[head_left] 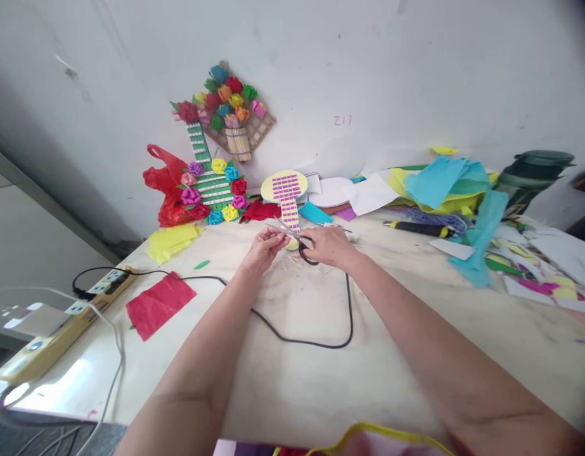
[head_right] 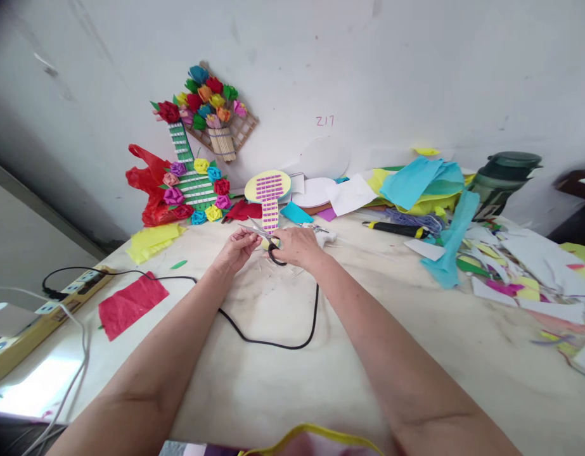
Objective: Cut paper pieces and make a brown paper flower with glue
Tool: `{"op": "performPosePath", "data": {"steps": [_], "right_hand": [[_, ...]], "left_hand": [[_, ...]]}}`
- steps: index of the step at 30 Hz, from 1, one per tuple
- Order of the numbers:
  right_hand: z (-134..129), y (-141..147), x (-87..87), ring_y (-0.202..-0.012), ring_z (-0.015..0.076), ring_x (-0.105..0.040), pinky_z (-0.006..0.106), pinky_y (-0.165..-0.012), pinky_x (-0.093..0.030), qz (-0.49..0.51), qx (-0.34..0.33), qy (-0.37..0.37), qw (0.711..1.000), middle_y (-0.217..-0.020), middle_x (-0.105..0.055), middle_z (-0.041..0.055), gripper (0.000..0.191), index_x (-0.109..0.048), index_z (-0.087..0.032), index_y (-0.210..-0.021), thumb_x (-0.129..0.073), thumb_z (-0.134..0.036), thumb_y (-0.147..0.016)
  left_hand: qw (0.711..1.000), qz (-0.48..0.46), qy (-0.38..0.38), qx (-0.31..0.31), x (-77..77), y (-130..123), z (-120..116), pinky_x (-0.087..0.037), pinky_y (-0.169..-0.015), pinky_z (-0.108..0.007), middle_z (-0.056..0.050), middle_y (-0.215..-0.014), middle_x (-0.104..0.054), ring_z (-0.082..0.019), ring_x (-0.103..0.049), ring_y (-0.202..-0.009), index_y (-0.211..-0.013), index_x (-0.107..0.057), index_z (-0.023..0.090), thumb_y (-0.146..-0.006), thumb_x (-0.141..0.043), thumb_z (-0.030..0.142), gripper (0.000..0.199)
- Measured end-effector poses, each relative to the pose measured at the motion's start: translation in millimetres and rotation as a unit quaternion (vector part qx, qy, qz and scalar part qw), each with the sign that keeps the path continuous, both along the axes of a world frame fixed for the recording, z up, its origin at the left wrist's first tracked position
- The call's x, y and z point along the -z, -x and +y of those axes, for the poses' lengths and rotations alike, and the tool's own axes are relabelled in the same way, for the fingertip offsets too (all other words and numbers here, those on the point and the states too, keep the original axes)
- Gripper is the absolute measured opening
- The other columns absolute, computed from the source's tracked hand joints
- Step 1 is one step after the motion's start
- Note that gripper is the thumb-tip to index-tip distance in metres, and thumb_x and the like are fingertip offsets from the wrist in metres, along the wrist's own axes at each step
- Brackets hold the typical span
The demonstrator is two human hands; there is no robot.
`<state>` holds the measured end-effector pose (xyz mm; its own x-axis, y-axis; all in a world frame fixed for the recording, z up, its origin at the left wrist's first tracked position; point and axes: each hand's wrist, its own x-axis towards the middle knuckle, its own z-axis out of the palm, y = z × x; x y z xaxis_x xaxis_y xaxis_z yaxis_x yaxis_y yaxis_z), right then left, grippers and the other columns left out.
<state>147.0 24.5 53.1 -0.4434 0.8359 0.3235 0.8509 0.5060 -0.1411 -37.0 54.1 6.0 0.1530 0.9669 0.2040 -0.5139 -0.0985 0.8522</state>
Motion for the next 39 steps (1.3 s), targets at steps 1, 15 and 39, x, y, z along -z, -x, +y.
{"op": "performPosePath", "data": {"steps": [1, 15, 39], "right_hand": [[0, 0, -0.1, -0.085, 0.0223, -0.058, 0.030, -0.065, -0.036, 0.001, -0.003, 0.000, 1.000, -0.089, -0.066, 0.0042, 0.048, -0.059, -0.026, -0.107, -0.052, -0.056, -0.071], [3, -2, 3.1, -0.078, 0.0190, -0.058, 0.027, -0.060, -0.032, -0.001, -0.022, -0.003, 1.000, -0.082, -0.067, 0.0023, 0.039, -0.062, -0.027, -0.104, -0.051, -0.050, -0.075], [17, -12, 14.0, -0.062, 0.0133, -0.056, 0.023, -0.053, -0.038, 0.191, -0.080, 0.146, 0.967, -0.069, -0.064, -0.0015, 0.034, -0.067, -0.021, -0.089, -0.055, -0.048, -0.071]], "left_hand": [[1.000, -0.001, 0.001, 0.000, 0.0, 0, 0, -0.052, -0.071, -0.022, 0.000, -0.066, -0.064, -0.010, -0.063, -0.066, -0.070, -0.059, 0.014, -0.058, -0.074, 0.012, 0.019], [1.000, 0.002, 0.003, 0.009, 3.9, 6, 3, -0.052, -0.072, -0.021, -0.001, -0.066, -0.064, -0.010, -0.063, -0.067, -0.070, -0.060, 0.013, -0.059, -0.073, 0.011, 0.017], [1.000, -0.002, 0.011, -0.023, -7.0, 8, 0, -0.052, -0.068, -0.022, -0.002, -0.064, -0.065, -0.010, -0.063, -0.063, -0.071, -0.062, 0.012, -0.057, -0.072, 0.010, 0.017]]}}
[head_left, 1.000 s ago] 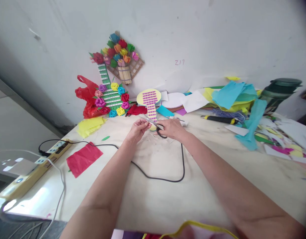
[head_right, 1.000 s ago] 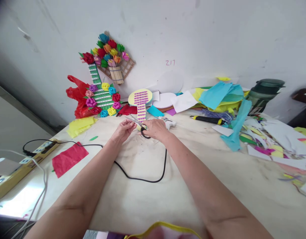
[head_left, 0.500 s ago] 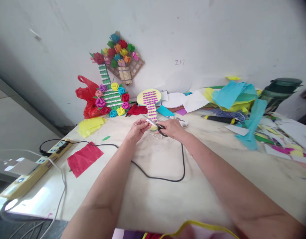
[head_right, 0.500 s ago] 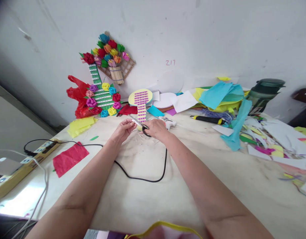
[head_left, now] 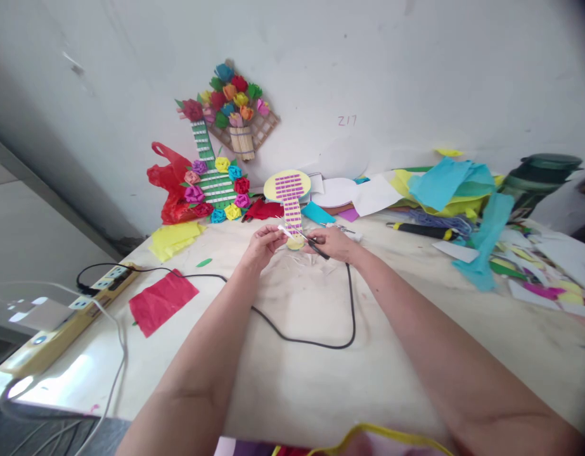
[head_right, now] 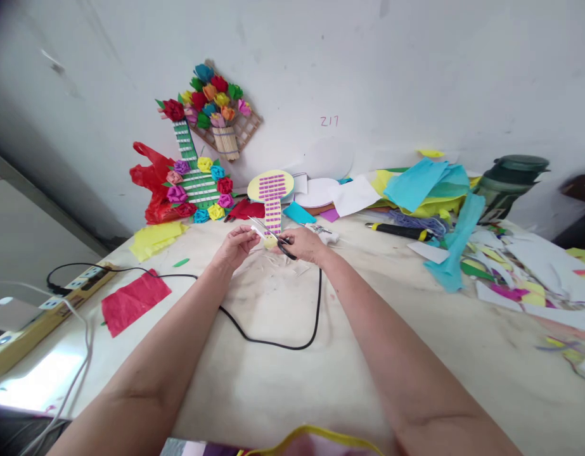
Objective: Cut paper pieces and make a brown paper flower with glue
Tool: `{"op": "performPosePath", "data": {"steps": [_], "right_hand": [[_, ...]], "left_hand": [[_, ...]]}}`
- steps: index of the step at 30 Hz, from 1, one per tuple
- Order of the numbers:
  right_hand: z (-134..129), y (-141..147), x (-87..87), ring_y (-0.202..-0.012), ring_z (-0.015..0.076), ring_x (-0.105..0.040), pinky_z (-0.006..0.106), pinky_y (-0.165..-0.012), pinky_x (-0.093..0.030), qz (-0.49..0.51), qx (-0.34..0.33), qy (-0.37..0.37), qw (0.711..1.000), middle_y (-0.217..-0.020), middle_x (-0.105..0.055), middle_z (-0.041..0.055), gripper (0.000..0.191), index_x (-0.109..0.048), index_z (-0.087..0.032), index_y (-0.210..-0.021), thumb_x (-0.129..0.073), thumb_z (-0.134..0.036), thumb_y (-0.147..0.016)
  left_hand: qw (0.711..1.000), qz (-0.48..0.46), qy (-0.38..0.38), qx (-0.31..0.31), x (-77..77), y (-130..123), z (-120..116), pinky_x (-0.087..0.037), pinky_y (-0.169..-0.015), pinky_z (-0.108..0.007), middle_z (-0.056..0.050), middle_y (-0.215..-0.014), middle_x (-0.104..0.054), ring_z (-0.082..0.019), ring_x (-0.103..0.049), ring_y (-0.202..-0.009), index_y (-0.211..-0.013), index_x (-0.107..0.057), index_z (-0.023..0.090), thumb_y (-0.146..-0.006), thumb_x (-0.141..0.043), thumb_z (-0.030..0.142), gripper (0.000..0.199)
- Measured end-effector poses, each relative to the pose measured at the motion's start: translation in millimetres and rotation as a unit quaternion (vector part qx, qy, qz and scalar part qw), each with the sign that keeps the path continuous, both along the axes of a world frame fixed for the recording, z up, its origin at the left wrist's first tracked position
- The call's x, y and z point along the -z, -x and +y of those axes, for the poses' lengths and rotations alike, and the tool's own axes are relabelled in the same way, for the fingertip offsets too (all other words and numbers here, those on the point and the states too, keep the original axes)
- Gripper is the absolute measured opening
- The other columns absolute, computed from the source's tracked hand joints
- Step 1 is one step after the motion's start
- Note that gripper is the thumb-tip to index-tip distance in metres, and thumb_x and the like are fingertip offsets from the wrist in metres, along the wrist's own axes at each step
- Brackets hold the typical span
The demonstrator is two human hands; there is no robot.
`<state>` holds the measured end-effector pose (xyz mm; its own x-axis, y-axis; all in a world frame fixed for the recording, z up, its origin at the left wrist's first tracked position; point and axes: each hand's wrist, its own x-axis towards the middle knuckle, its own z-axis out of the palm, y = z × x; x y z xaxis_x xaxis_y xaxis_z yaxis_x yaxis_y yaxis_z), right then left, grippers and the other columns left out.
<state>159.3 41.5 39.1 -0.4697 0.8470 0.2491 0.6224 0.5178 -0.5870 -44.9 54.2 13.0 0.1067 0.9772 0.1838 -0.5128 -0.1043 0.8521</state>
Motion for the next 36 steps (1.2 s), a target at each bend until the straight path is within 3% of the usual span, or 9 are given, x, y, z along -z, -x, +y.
{"op": "performPosePath", "data": {"steps": [7, 14, 36], "right_hand": [[-9, 3, -8.8, -0.069, 0.0140, -0.056, 0.023, -0.055, -0.032, -0.105, 0.043, -0.100, 0.989, -0.076, -0.066, -0.0019, 0.036, -0.065, -0.026, -0.086, -0.057, -0.054, -0.066], [-16, 6, -13.3, -0.084, 0.0202, -0.057, 0.029, -0.066, -0.035, -0.191, 0.061, -0.183, 0.962, -0.089, -0.066, 0.0030, 0.047, -0.061, -0.025, -0.106, -0.057, -0.052, -0.068], [-19, 5, -16.3, -0.091, 0.0263, -0.056, 0.034, -0.071, -0.036, -0.252, 0.058, -0.207, 0.944, -0.099, -0.063, 0.0099, 0.049, -0.056, -0.022, -0.115, -0.051, -0.049, -0.075]], "left_hand": [[1.000, 0.003, -0.008, 0.007, 2.5, -1, 0, -0.051, -0.070, -0.023, 0.000, -0.064, -0.064, -0.010, -0.063, -0.064, -0.070, -0.061, 0.014, -0.058, -0.071, 0.011, 0.016], [1.000, -0.016, -0.012, -0.005, 5.6, 0, 3, -0.051, -0.070, -0.023, 0.001, -0.065, -0.065, -0.010, -0.063, -0.064, -0.071, -0.061, 0.015, -0.058, -0.067, 0.008, 0.016], [1.000, -0.025, 0.001, -0.018, 7.4, 0, 5, -0.050, -0.071, -0.022, 0.002, -0.062, -0.063, -0.009, -0.062, -0.063, -0.069, -0.060, 0.016, -0.058, -0.064, 0.006, 0.015]]}}
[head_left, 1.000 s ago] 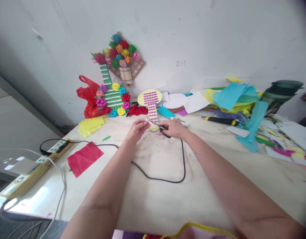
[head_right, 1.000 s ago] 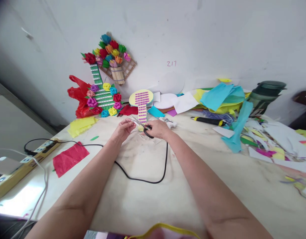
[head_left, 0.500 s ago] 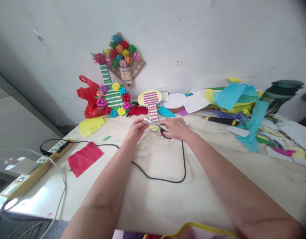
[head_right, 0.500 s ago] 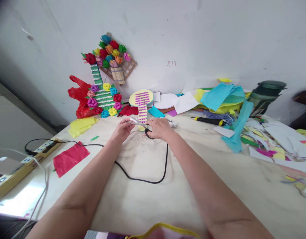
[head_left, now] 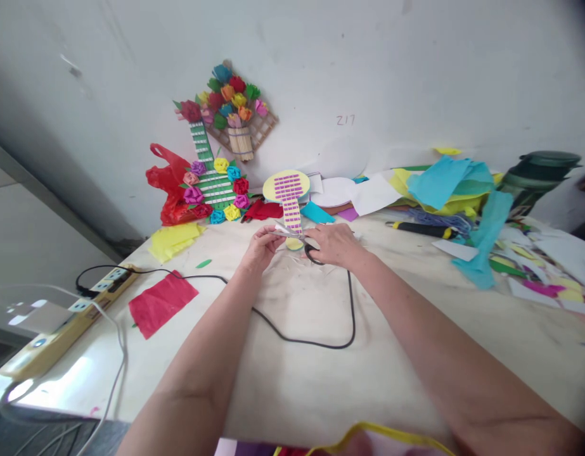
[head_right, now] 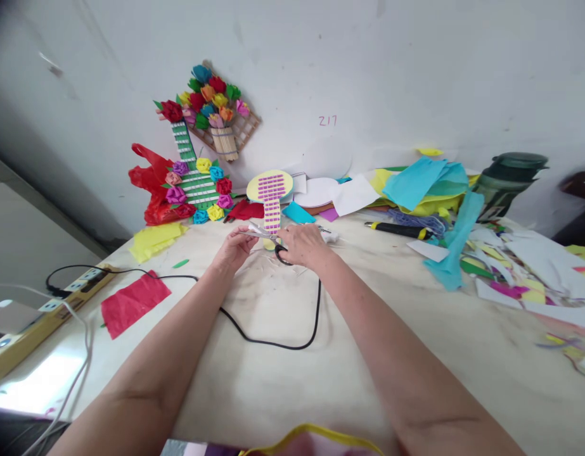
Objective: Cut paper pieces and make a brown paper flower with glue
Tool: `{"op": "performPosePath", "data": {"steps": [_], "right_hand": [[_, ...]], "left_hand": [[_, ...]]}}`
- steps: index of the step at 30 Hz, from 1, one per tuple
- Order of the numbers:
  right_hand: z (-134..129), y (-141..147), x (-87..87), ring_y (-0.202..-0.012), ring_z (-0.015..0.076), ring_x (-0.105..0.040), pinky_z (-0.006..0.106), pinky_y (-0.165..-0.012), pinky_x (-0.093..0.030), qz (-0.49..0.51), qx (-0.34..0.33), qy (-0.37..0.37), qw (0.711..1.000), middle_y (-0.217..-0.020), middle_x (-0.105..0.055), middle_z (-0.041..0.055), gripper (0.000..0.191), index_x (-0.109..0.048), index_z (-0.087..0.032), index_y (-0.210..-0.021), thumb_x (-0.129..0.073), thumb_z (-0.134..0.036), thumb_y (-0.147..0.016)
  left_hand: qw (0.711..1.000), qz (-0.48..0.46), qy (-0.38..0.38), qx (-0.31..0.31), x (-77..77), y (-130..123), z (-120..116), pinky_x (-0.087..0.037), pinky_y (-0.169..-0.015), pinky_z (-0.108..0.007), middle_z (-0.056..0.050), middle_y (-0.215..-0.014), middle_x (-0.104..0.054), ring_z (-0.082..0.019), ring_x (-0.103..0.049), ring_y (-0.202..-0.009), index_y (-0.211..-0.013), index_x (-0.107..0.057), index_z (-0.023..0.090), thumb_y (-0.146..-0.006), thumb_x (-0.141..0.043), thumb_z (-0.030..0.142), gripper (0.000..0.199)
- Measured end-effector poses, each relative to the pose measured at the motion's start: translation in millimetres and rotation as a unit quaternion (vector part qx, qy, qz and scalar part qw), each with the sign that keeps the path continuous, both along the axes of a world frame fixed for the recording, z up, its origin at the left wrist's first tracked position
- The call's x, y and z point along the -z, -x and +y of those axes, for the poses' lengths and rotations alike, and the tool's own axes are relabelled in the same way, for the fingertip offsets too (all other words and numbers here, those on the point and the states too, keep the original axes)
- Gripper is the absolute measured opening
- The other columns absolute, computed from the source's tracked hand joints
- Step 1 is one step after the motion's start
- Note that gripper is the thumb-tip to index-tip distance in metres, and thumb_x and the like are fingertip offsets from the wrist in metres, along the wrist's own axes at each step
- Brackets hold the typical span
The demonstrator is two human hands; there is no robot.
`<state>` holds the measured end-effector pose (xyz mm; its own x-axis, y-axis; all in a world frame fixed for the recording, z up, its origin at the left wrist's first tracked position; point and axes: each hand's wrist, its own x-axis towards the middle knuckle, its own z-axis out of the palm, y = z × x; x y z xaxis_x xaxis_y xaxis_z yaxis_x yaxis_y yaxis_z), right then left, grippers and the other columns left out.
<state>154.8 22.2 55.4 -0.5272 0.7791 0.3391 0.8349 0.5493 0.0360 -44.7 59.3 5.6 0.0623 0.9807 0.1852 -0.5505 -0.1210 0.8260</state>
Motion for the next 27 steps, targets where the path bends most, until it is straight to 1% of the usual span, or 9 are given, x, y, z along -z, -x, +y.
{"op": "performPosePath", "data": {"steps": [6, 16, 24, 27], "right_hand": [[-2.4, 1.0, -3.7, -0.089, 0.0261, -0.056, 0.033, -0.069, -0.036, -0.017, -0.003, -0.004, 1.000, -0.097, -0.064, 0.0104, 0.045, -0.057, -0.020, -0.113, -0.049, -0.046, -0.077], [-1.6, -0.5, -5.7, -0.090, 0.0241, -0.055, 0.031, -0.068, -0.035, -0.034, -0.006, 0.000, 0.999, -0.101, -0.063, 0.0088, 0.046, -0.053, -0.021, -0.118, -0.047, -0.044, -0.079], [-0.9, 0.7, -7.6, -0.086, 0.0234, -0.056, 0.030, -0.063, -0.033, -0.049, 0.001, -0.004, 0.999, -0.099, -0.063, 0.0086, 0.045, -0.054, -0.021, -0.117, -0.047, -0.044, -0.079], [-1.1, 0.6, -7.9, -0.086, 0.0238, -0.056, 0.030, -0.062, -0.033, -0.047, 0.000, -0.008, 0.999, -0.100, -0.063, 0.0084, 0.048, -0.050, -0.022, -0.122, -0.047, -0.045, -0.079]], "left_hand": [[1.000, -0.017, -0.014, 0.010, 2.2, 1.2, 0.9, -0.050, -0.072, -0.023, 0.002, -0.063, -0.064, -0.009, -0.061, -0.063, -0.070, -0.062, 0.016, -0.058, -0.064, 0.007, 0.015], [0.999, -0.028, -0.024, 0.006, 2.5, -0.5, 1.1, -0.051, -0.071, -0.024, 0.002, -0.063, -0.065, -0.009, -0.062, -0.062, -0.070, -0.062, 0.016, -0.057, -0.066, 0.008, 0.016], [0.999, -0.029, -0.030, -0.002, 2.2, -1.5, 0.2, -0.050, -0.073, -0.023, 0.001, -0.065, -0.064, -0.009, -0.062, -0.065, -0.071, -0.063, 0.016, -0.058, -0.068, 0.009, 0.017], [0.999, -0.031, -0.029, -0.004, 1.8, -1.5, 0.0, -0.050, -0.075, -0.023, 0.002, -0.065, -0.064, -0.009, -0.062, -0.066, -0.071, -0.062, 0.016, -0.059, -0.068, 0.008, 0.015]]}}
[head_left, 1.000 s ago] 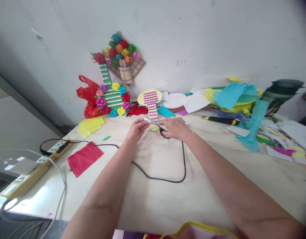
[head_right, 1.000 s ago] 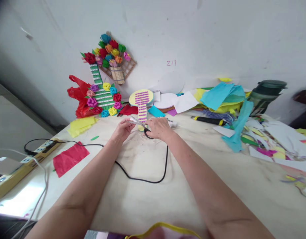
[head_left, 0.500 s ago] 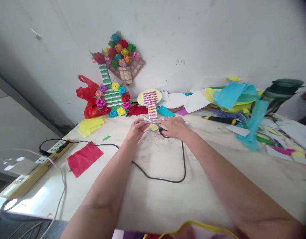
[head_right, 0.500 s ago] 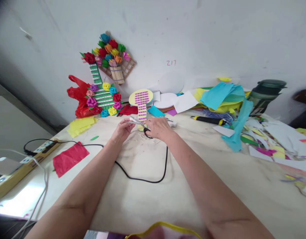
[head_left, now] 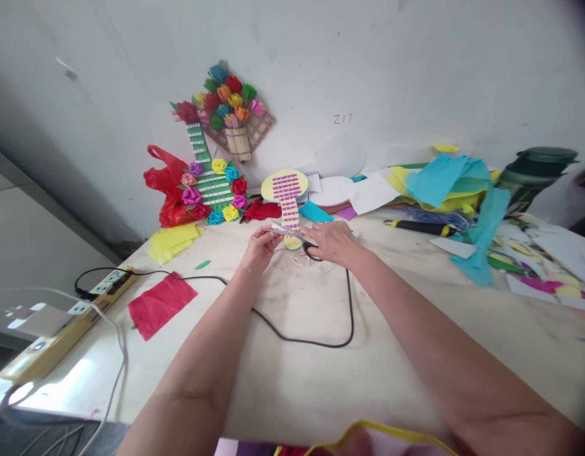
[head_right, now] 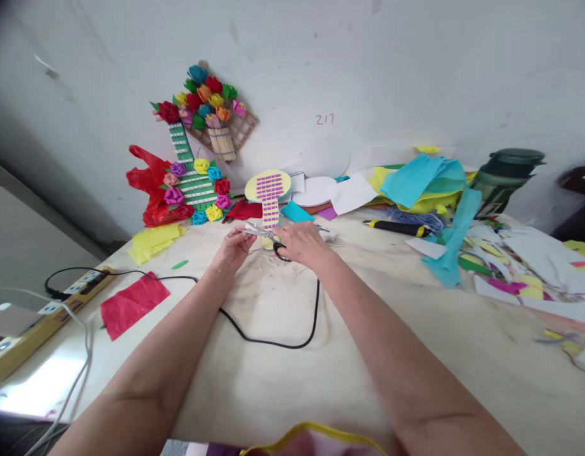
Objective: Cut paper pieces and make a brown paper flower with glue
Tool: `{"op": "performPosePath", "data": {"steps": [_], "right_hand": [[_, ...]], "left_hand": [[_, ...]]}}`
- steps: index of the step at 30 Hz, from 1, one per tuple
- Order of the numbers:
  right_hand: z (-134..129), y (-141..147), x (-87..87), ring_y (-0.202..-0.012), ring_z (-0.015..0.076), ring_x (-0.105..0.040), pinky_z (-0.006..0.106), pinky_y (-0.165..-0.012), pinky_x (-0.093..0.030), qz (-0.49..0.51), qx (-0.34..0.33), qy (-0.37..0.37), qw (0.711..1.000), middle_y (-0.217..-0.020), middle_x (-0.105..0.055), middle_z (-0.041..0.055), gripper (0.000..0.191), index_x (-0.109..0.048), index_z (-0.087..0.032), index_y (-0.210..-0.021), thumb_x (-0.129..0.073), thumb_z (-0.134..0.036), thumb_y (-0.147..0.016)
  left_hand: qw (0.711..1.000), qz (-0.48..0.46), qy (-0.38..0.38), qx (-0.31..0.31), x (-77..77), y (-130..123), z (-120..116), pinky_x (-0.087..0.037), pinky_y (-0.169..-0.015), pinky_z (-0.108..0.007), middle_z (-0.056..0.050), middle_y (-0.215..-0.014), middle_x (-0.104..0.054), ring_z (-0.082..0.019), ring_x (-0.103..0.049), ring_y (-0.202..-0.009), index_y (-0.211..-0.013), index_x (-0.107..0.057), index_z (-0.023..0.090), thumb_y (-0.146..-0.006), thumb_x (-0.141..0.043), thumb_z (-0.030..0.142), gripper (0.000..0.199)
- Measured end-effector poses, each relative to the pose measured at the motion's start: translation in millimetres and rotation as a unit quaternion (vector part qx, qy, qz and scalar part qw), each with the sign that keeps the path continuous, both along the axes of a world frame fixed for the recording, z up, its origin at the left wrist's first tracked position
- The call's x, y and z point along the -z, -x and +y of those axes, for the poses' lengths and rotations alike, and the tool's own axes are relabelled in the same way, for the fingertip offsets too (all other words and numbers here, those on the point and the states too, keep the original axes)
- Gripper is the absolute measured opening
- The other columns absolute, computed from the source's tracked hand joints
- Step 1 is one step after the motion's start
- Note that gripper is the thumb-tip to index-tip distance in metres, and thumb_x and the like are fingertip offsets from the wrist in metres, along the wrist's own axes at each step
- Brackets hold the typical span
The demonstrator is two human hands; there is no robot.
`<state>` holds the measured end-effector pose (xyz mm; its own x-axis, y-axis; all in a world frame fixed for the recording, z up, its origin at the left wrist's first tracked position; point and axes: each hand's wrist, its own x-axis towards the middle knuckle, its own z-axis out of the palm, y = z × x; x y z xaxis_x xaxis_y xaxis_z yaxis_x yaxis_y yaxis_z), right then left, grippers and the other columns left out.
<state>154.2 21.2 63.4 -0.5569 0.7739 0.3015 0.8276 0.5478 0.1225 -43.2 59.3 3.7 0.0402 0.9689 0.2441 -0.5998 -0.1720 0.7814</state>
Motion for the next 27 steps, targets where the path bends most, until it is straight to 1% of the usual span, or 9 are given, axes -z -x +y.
{"op": "performPosePath", "data": {"steps": [3, 6, 13, 18, 27], "right_hand": [[-0.2, -0.7, -0.4, -0.086, 0.0240, -0.056, 0.030, -0.062, -0.033, 0.001, 0.000, 0.000, 1.000, -0.102, -0.063, 0.0086, 0.053, -0.046, -0.022, -0.126, -0.047, -0.045, -0.079], [-0.2, -1.7, -0.8, -0.086, 0.0233, -0.055, 0.030, -0.062, -0.033, 0.000, -0.003, -0.001, 1.000, -0.101, -0.063, 0.0084, 0.053, -0.045, -0.022, -0.127, -0.048, -0.043, -0.079], [3.0, -4.2, 0.4, -0.082, 0.0226, -0.056, 0.029, -0.059, -0.031, -0.002, -0.006, -0.009, 1.000, -0.099, -0.064, 0.0067, 0.051, -0.048, -0.024, -0.124, -0.050, -0.044, -0.078], [4.5, -5.4, -0.5, -0.081, 0.0220, -0.056, 0.029, -0.058, -0.031, -0.004, -0.007, -0.005, 1.000, -0.098, -0.064, 0.0076, 0.048, -0.050, -0.024, -0.122, -0.050, -0.043, -0.079], [4.9, -4.5, -0.6, -0.083, 0.0225, -0.055, 0.029, -0.061, -0.032, -0.007, -0.004, -0.004, 1.000, -0.099, -0.063, 0.0083, 0.045, -0.049, -0.025, -0.123, -0.048, -0.040, -0.080]], "left_hand": [[1.000, -0.010, 0.003, -0.004, 0.1, 0.2, 0.6, -0.049, -0.075, -0.023, 0.001, -0.065, -0.064, -0.009, -0.062, -0.066, -0.071, -0.063, 0.016, -0.059, -0.067, 0.007, 0.015], [1.000, -0.014, 0.004, -0.006, 0.1, -0.1, 1.0, -0.049, -0.074, -0.023, 0.001, -0.065, -0.064, -0.009, -0.062, -0.066, -0.071, -0.063, 0.016, -0.058, -0.066, 0.007, 0.016], [1.000, -0.017, -0.010, -0.004, -1.4, -0.3, 0.2, -0.050, -0.072, -0.022, 0.001, -0.065, -0.064, -0.009, -0.061, -0.064, -0.070, -0.063, 0.016, -0.059, -0.066, 0.007, 0.015], [1.000, -0.022, -0.012, -0.009, -2.4, 0.1, -0.1, -0.050, -0.072, -0.022, 0.002, -0.063, -0.064, -0.009, -0.061, -0.064, -0.071, -0.063, 0.016, -0.058, -0.067, 0.007, 0.016], [0.999, -0.030, -0.002, -0.016, -4.5, -1.4, -1.2, -0.050, -0.072, -0.021, 0.002, -0.061, -0.063, -0.008, -0.060, -0.063, -0.070, -0.063, 0.016, -0.058, -0.067, 0.008, 0.016]]}}
